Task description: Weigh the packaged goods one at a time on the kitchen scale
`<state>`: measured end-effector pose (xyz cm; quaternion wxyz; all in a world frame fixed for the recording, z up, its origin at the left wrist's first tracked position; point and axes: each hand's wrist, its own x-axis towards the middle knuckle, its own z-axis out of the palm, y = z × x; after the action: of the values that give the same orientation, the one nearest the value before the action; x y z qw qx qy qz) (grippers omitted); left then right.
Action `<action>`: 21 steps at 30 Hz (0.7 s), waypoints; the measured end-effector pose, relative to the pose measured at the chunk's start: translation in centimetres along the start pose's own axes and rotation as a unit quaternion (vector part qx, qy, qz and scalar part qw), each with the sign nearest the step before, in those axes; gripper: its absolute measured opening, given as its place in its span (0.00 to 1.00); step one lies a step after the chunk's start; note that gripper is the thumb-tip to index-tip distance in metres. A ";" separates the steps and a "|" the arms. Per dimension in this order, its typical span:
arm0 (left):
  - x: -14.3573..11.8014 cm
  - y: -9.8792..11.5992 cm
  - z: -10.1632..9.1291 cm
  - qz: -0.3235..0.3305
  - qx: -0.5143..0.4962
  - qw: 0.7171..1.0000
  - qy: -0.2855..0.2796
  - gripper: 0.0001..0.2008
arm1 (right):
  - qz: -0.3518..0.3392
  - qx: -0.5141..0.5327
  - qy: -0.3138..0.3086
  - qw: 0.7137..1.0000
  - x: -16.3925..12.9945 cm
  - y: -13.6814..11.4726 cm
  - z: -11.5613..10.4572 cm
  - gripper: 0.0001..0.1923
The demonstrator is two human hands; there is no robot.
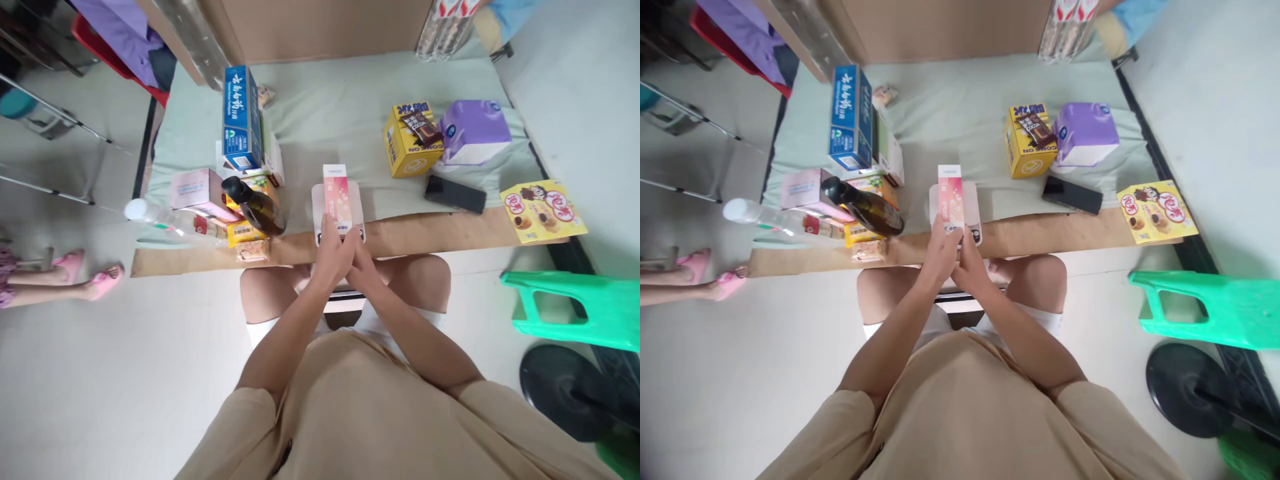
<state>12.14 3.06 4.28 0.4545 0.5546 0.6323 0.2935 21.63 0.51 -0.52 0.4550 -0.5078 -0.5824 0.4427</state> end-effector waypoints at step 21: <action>2.0 -11.3 -5.4 0.136 -0.077 0.981 0.119 0.27 | 0.061 -0.194 0.183 0.962 3.0 6.2 -7.3 0.23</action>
<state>2.44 3.28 -3.90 0.3730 0.5596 0.5763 0.4643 29.74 4.41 -4.95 0.4193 -0.6929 -0.5317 0.2477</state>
